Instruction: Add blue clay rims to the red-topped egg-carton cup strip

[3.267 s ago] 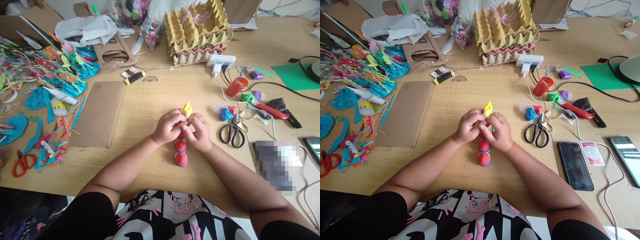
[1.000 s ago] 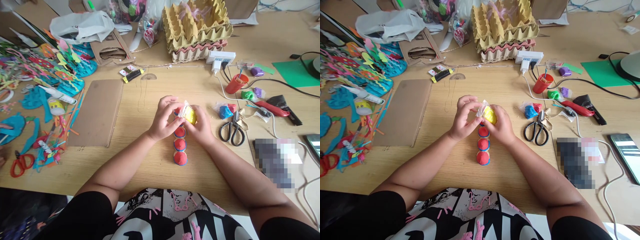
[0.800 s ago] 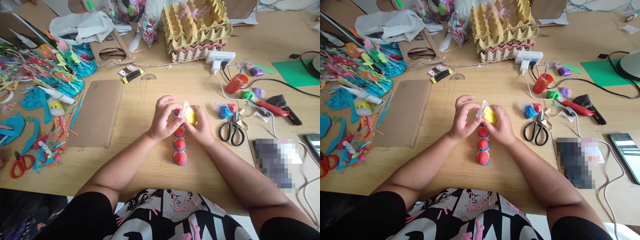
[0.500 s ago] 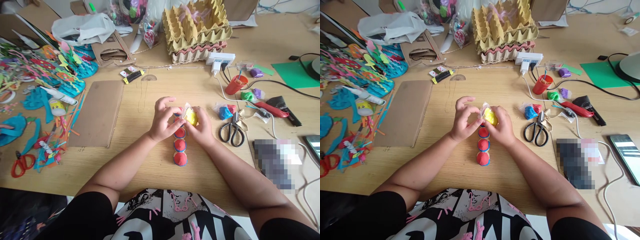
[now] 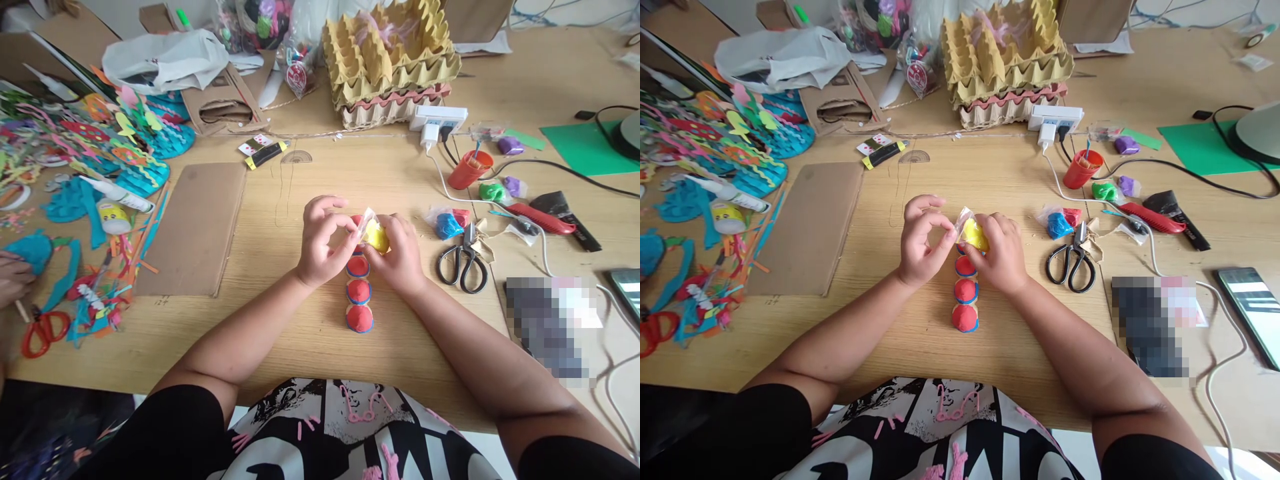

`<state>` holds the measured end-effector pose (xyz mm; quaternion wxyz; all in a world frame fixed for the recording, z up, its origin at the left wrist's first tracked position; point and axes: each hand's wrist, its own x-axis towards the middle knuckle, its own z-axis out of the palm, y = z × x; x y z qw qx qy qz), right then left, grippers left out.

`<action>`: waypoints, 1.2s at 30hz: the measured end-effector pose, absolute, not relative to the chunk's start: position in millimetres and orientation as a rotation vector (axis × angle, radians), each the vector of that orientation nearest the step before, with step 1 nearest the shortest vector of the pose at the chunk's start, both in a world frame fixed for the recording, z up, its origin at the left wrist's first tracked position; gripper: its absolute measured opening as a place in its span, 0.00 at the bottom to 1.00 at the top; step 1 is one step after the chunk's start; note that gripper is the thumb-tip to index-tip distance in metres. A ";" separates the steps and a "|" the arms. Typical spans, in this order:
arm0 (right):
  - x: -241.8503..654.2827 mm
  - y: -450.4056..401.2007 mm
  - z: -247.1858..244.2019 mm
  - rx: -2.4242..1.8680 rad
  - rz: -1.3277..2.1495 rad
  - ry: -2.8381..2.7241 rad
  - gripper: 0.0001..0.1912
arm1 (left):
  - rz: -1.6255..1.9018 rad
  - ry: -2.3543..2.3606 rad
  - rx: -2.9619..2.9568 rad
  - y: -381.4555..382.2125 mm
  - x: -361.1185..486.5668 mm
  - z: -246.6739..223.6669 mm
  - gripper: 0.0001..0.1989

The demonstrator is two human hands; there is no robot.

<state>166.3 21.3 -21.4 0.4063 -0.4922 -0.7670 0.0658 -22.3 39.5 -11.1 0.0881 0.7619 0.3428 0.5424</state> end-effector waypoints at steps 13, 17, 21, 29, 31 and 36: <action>166.1 23.0 -19.4 -1.228 0.246 -1.928 0.22 | 1.526 0.962 2.359 39.5 -24.2 -6.1 0.12; 165.8 24.0 -17.8 -1.099 0.465 -1.836 0.21 | 1.431 0.940 2.405 44.8 -27.8 -11.9 0.17; 164.3 22.3 -15.6 -1.081 0.608 -1.768 0.21 | 1.459 0.974 2.358 46.6 -25.1 -16.4 0.17; 167.5 23.2 -11.0 -1.066 0.543 -1.876 0.19 | 1.504 0.917 2.077 43.6 -18.9 -13.2 0.11; 167.3 23.5 -10.9 -1.063 0.540 -1.891 0.19 | 1.512 0.913 2.044 43.4 -17.8 -13.8 0.11; 165.6 24.1 -11.9 -1.041 0.527 -1.926 0.18 | 1.499 0.930 2.066 43.0 -18.0 -13.8 0.12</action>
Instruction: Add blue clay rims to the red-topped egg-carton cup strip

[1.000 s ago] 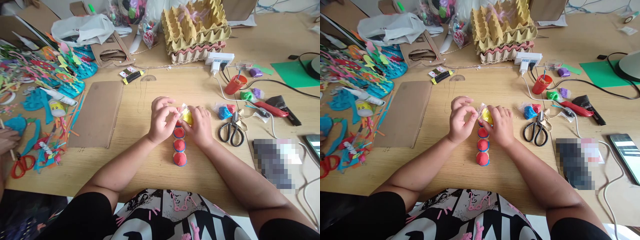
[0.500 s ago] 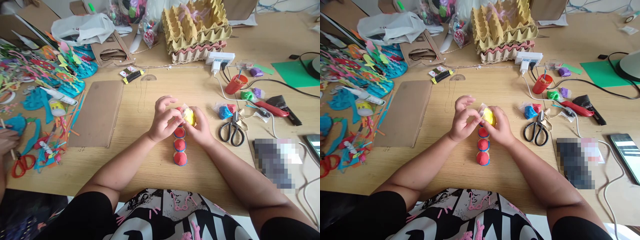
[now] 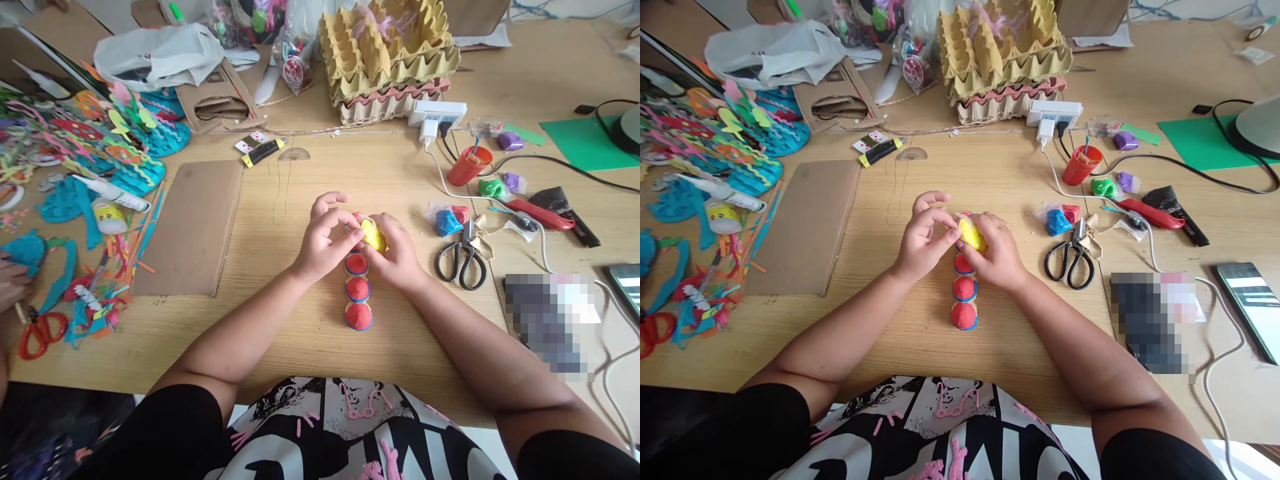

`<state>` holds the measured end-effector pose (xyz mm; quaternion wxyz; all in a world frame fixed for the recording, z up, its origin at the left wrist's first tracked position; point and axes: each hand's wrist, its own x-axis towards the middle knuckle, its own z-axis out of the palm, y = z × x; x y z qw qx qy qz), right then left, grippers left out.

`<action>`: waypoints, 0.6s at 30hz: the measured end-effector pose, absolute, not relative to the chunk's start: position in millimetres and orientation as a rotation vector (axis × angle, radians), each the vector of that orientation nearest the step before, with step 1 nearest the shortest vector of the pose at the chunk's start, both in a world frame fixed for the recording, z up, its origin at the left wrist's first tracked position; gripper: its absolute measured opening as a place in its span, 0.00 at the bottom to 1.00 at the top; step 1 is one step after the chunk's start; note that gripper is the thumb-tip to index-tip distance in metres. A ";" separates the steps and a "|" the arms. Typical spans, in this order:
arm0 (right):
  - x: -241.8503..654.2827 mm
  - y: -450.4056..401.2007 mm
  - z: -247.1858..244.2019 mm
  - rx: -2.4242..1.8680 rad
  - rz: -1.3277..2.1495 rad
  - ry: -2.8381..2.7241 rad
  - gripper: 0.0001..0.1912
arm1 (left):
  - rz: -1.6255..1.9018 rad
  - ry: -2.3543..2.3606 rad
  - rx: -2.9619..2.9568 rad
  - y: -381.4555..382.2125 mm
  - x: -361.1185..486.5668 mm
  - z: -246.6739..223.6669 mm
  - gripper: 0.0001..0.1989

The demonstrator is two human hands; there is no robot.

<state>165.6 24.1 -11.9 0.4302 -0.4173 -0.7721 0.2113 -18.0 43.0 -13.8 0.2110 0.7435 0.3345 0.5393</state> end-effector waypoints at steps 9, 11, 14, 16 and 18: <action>164.0 18.4 -10.8 -1.119 0.275 -2.008 0.09 | 1.591 1.015 2.229 37.7 -13.1 -15.3 0.09; 163.7 18.4 -10.4 -1.115 0.256 -2.016 0.09 | 1.615 1.030 2.223 36.1 -10.5 -17.9 0.10; 163.2 20.4 -9.5 -1.106 0.368 -1.944 0.09 | 1.645 1.033 2.142 36.5 -8.7 -20.7 0.10; 162.8 21.7 -8.6 -1.130 0.513 -1.835 0.10 | 1.640 1.008 2.057 38.5 -9.0 -21.6 0.11; 162.6 22.2 -8.2 -1.162 0.628 -1.744 0.11 | 1.599 0.993 1.974 41.2 -10.2 -22.4 0.13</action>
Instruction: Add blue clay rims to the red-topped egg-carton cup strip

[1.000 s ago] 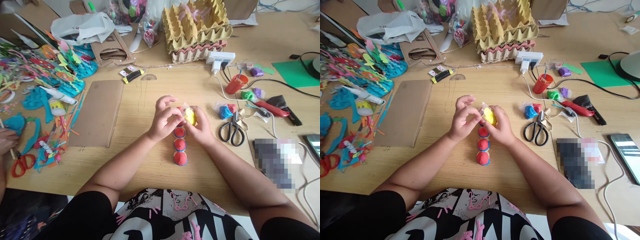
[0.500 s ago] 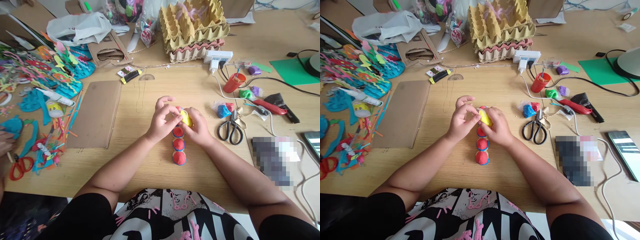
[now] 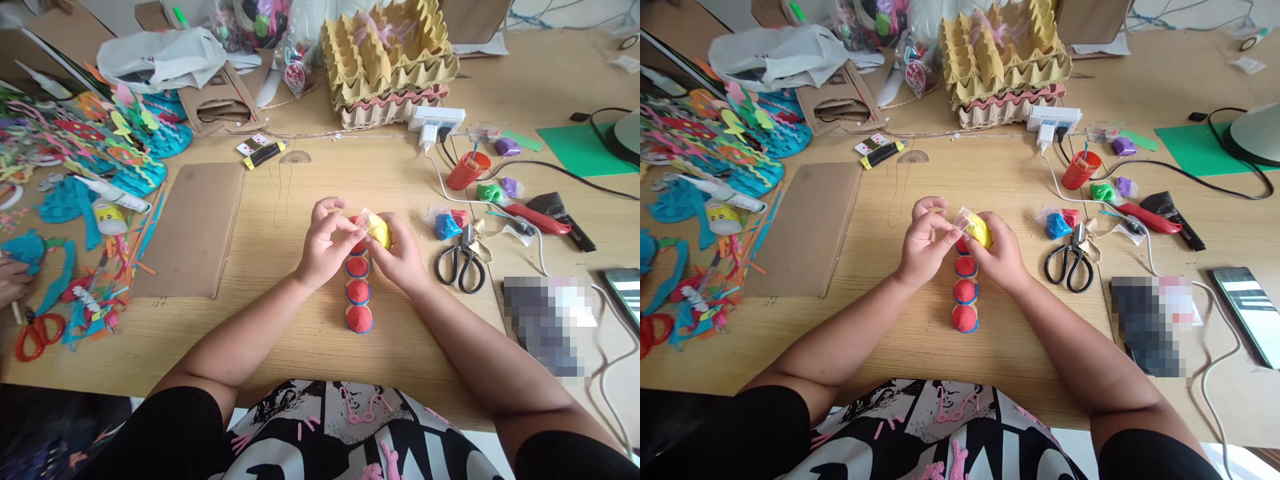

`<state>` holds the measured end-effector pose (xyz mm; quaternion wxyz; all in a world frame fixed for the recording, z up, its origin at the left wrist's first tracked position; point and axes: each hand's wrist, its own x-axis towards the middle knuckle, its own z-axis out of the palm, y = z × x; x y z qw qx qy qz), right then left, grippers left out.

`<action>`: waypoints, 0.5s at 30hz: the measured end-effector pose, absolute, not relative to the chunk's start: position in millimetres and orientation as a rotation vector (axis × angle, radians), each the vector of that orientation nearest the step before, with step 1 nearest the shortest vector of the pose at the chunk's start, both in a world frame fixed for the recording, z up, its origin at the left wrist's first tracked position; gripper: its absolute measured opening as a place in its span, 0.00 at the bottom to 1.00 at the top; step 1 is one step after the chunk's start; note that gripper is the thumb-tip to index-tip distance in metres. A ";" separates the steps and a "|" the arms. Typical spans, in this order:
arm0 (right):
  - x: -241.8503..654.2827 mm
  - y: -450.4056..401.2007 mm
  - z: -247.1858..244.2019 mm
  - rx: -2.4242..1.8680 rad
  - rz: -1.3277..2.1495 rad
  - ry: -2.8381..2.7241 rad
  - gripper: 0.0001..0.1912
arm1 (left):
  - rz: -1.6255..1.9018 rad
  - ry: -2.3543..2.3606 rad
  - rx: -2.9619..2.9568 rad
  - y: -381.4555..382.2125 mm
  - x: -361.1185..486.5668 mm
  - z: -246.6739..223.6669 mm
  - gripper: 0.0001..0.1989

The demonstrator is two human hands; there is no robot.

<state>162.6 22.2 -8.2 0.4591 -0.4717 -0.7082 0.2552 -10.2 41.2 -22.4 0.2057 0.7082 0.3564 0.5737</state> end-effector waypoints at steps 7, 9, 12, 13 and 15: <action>164.5 21.7 -11.2 -1.075 0.725 -1.699 0.17 | 1.457 0.970 1.794 46.1 -15.3 -23.3 0.16; 165.3 21.8 -11.2 -1.066 0.658 -1.709 0.16 | 1.441 0.971 1.871 45.5 -17.0 -20.1 0.14; 165.2 21.0 -11.0 -1.088 0.560 -1.734 0.13 | 1.457 1.007 2.029 44.0 -18.8 -14.5 0.13; 164.9 20.4 -11.4 -1.104 0.533 -1.739 0.13 | 1.468 1.030 2.071 43.5 -18.9 -13.2 0.13; 164.3 19.0 -12.9 -1.136 0.480 -1.744 0.13 | 1.505 1.072 2.110 42.6 -18.4 -11.6 0.12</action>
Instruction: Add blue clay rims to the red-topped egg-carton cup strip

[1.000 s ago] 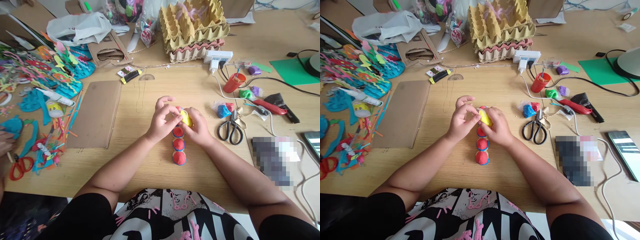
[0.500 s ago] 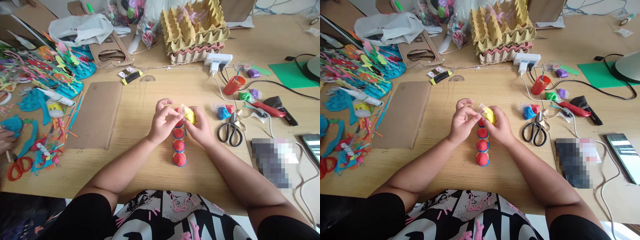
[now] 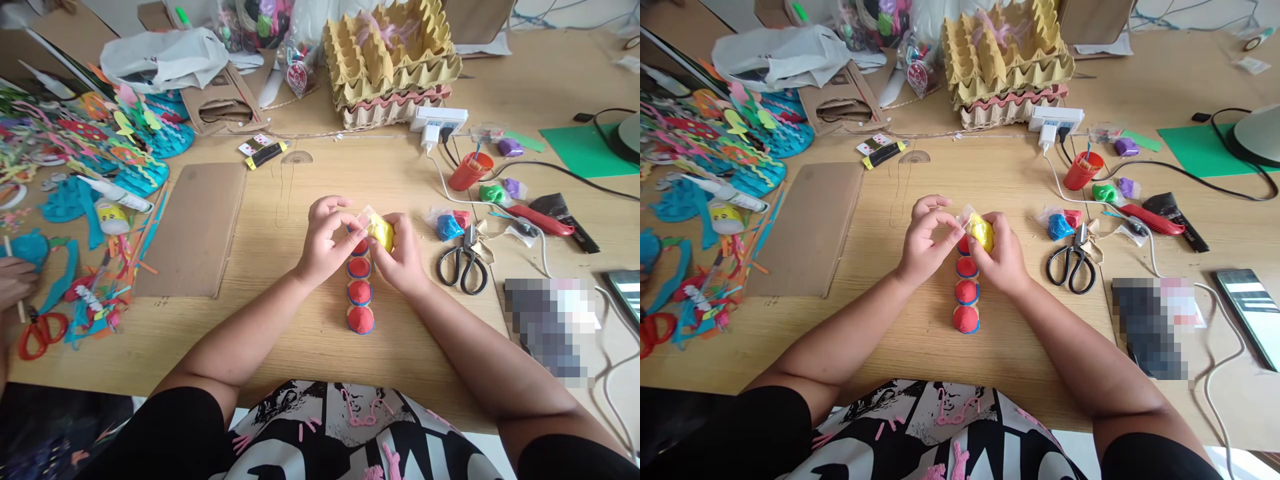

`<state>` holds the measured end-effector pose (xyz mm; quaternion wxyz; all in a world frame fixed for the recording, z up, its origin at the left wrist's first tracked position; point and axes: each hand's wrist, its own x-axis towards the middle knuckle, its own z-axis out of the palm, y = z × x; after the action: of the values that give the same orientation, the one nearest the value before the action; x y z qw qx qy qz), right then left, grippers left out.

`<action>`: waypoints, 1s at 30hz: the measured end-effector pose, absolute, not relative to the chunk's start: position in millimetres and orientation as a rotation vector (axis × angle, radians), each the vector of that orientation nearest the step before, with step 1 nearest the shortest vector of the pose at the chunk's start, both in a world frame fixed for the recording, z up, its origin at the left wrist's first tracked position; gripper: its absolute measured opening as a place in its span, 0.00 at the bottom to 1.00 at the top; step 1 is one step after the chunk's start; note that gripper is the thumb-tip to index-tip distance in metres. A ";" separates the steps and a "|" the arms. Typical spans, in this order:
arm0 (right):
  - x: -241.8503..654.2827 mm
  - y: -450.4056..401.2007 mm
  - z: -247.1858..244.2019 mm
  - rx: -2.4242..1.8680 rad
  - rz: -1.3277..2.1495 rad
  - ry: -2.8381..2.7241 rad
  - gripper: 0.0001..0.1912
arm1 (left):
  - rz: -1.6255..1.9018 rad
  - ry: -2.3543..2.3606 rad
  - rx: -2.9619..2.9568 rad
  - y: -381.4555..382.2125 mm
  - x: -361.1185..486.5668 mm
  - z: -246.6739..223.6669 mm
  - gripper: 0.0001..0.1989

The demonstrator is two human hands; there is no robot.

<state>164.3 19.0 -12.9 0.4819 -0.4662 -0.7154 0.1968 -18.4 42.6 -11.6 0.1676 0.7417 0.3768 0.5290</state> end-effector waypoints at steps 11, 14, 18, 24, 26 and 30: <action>161.5 14.8 -13.8 -1.032 0.437 -1.783 0.12 | 1.553 1.143 2.099 38.5 -14.1 -12.1 0.09; 159.3 12.3 -10.4 -0.983 0.515 -1.750 0.12 | 1.611 1.139 2.061 36.6 -10.8 -13.9 0.09; 158.2 9.2 -6.9 -0.923 0.522 -1.766 0.12 | 1.615 1.093 2.063 34.2 -6.9 -14.2 0.08; 160.2 14.6 -6.6 -0.977 0.543 -1.744 0.11 | 1.671 1.051 2.072 35.9 -6.5 -13.2 0.08; 161.4 17.1 -6.7 -1.034 0.544 -1.674 0.11 | 1.722 0.996 2.081 37.2 -8.2 -13.1 0.07; 164.9 19.6 -9.6 -1.029 0.417 -1.717 0.12 | 1.643 0.965 2.067 38.7 -14.3 -10.9 0.11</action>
<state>164.9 19.6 -9.6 0.5215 -0.4293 -0.7166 0.1739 -14.3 38.7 -10.9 0.1642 0.7253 0.3385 0.5765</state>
